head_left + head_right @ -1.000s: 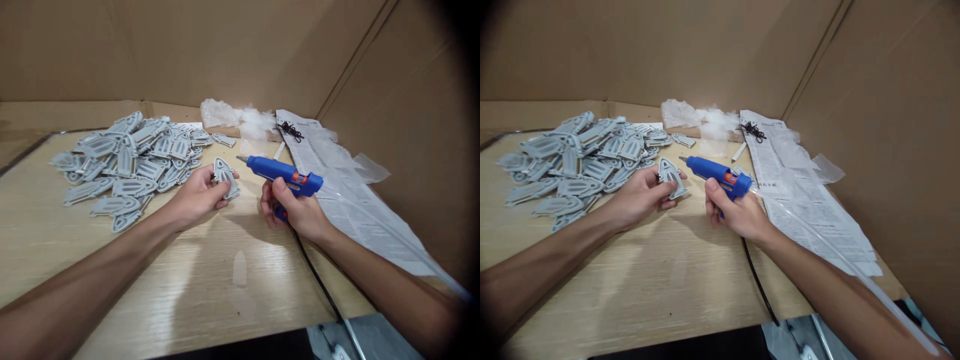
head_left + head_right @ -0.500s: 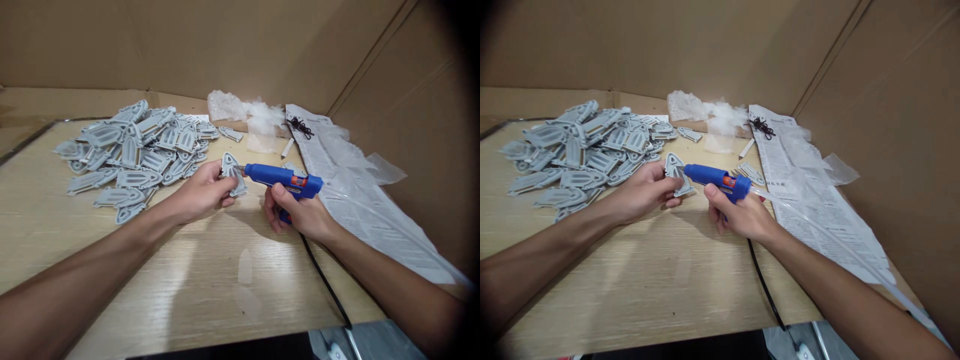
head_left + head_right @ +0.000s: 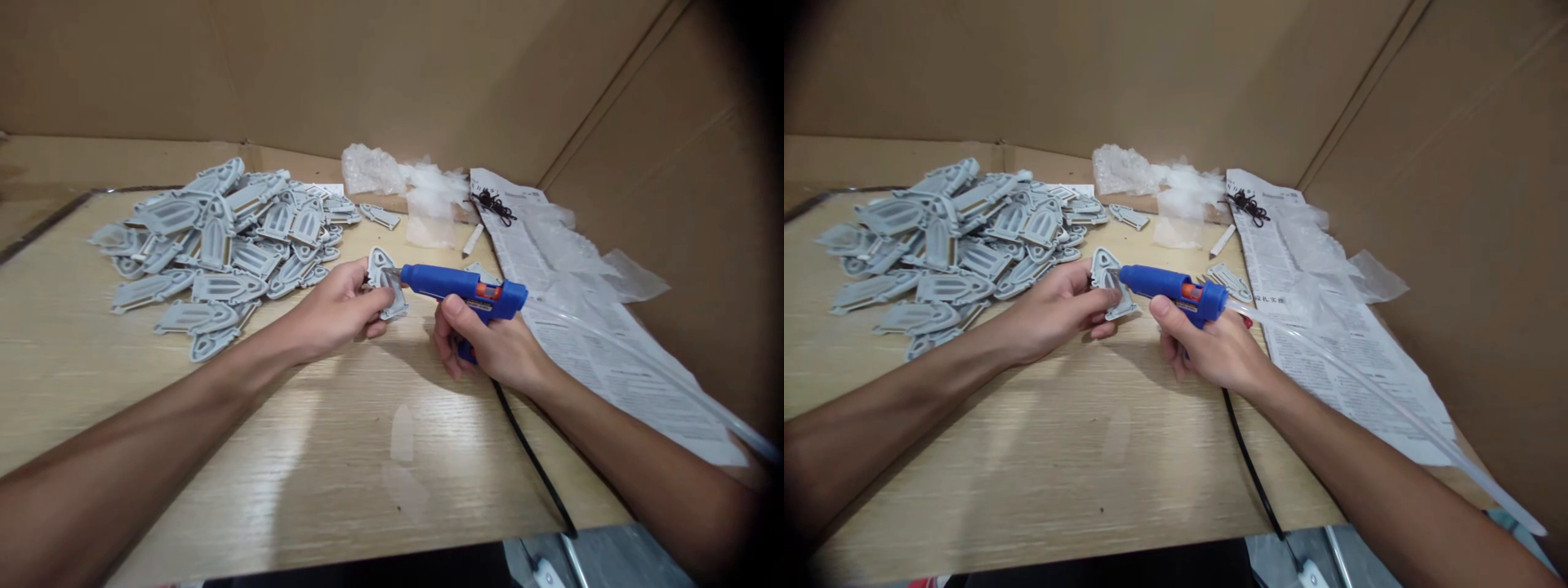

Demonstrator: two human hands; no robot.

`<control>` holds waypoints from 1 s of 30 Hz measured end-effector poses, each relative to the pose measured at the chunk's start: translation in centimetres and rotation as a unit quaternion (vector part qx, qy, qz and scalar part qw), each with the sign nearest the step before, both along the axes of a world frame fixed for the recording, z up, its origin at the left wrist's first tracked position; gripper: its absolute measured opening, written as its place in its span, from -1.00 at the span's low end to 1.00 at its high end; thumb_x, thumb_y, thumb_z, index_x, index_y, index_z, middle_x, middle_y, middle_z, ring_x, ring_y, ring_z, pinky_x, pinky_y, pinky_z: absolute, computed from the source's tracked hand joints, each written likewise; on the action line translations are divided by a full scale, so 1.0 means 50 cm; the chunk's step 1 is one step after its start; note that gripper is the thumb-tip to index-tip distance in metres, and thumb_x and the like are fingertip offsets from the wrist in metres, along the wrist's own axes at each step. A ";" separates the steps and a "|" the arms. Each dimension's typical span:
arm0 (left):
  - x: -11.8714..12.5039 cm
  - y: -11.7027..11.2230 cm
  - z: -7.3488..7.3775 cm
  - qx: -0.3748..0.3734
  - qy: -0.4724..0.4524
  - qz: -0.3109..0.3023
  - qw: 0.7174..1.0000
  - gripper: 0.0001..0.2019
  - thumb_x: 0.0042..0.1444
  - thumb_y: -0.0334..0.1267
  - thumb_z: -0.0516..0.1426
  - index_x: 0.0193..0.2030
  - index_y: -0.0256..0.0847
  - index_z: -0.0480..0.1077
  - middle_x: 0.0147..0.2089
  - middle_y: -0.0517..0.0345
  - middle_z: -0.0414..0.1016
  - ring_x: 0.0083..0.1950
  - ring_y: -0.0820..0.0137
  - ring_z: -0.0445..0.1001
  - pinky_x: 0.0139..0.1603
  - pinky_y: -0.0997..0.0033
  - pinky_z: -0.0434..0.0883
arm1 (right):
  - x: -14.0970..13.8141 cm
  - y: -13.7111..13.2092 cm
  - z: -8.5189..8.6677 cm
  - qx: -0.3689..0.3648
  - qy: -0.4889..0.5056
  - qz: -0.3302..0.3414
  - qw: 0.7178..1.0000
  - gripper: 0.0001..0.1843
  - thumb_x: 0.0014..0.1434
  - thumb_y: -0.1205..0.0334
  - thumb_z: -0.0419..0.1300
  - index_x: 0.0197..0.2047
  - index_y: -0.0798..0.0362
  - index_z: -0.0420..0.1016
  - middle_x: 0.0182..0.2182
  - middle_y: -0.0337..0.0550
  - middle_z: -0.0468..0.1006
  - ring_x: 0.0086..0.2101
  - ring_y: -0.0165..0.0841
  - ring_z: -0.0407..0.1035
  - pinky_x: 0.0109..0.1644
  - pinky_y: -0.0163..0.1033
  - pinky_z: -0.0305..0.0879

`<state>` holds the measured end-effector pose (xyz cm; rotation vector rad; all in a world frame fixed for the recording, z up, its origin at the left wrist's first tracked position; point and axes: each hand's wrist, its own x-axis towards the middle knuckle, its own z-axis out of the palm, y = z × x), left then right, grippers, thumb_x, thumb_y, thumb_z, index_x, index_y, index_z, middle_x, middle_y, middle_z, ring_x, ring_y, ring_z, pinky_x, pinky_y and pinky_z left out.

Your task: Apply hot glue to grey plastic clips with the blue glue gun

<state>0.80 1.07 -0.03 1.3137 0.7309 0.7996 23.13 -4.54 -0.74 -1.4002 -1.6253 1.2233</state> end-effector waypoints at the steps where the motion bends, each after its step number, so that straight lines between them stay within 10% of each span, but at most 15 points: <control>1: -0.001 0.000 0.001 0.002 0.005 -0.003 1.000 -0.94 0.24 -0.39 0.18 -0.23 -0.25 0.36 -0.39 0.19 0.36 -0.56 0.59 0.26 -0.55 0.52 0.12 | -0.002 0.000 0.002 0.000 -0.005 -0.002 1.000 -0.23 0.35 -0.56 0.11 -0.43 0.02 0.43 -0.63 -0.17 0.47 -0.63 -0.39 0.34 -0.56 -0.28 0.17; 13: 0.000 0.001 -0.001 0.014 0.005 0.008 1.000 -0.94 0.23 -0.38 0.22 -0.22 -0.25 0.40 -0.38 0.18 0.39 -0.56 0.59 0.28 -0.56 0.51 0.13 | -0.006 -0.004 0.020 0.038 -0.116 0.004 0.992 -0.02 0.36 -0.63 -0.06 -0.71 0.02 0.43 -0.70 -0.07 0.43 -0.61 -0.38 0.32 -0.44 -0.22 0.21; 30: 0.006 -0.002 -0.012 0.041 0.015 0.020 0.999 -0.88 0.31 -0.30 0.19 -0.23 -0.22 0.32 -0.41 0.19 0.35 -0.53 0.56 0.30 -0.52 0.52 0.18 | -0.023 -0.025 0.034 0.051 -0.122 -0.009 0.991 -0.19 0.39 -0.53 0.07 -0.52 0.03 0.44 -0.69 -0.18 0.43 -0.65 -0.39 0.35 -0.56 -0.26 0.19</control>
